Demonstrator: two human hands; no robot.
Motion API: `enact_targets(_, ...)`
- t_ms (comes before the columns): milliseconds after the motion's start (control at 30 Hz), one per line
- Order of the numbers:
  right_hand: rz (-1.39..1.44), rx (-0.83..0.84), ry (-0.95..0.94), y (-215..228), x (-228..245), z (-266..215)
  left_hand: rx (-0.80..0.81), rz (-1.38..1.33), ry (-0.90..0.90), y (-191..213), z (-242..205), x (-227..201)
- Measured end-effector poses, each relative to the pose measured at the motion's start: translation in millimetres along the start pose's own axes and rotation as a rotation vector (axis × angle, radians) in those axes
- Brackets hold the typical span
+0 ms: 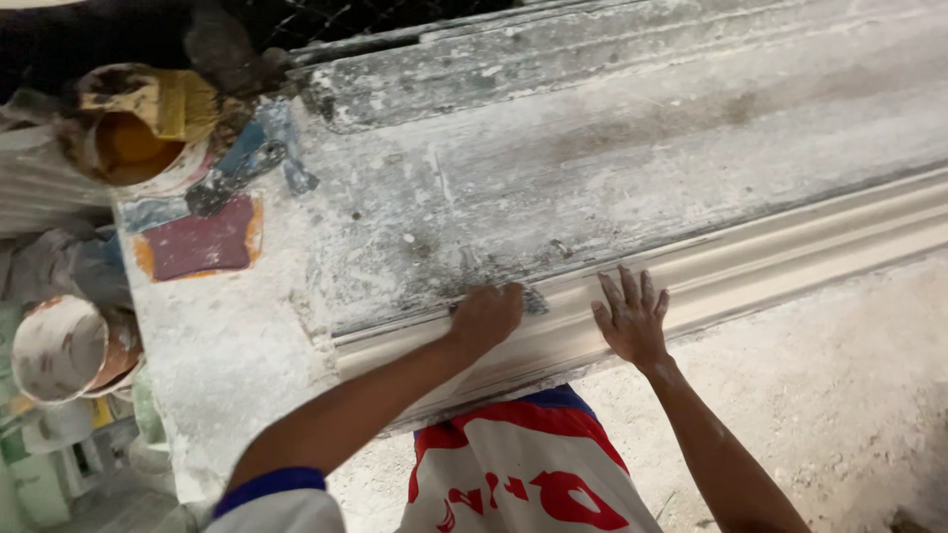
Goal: The person smooths a long white molding piece on a workbench using a small metal tool and their hands. They repeatedly rub the surface and edges to remove imperfections.
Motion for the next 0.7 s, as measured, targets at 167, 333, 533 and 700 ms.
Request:
enact_targets(167, -0.022, -0.023, -0.023, 0, 2, 1, -0.23, 0.28, -0.221, 16, -54, 35)
enact_targets(333, -0.037, -0.007, -0.056, -7, 1, 0, -0.148, 0.163, -0.139, 4, -14, 2)
enact_targets(533, 0.215, -0.204, 0.049, -4, -35, -6, 0.018, 0.127, -0.218, -18, 80, -71)
enact_targets(700, 0.03, -0.151, -0.099, 7, -182, -20, 0.305, 0.179, -0.168, -17, 43, -28)
Point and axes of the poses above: each hand's wrist, its own z-axis towards the middle knuckle, its own y-axis out of the back of the hand, x = y × z, the point moved 9 cm from there along z, towards the middle knuckle, and after that the axes turned 7 degrees about y, right-handed, at the moved point
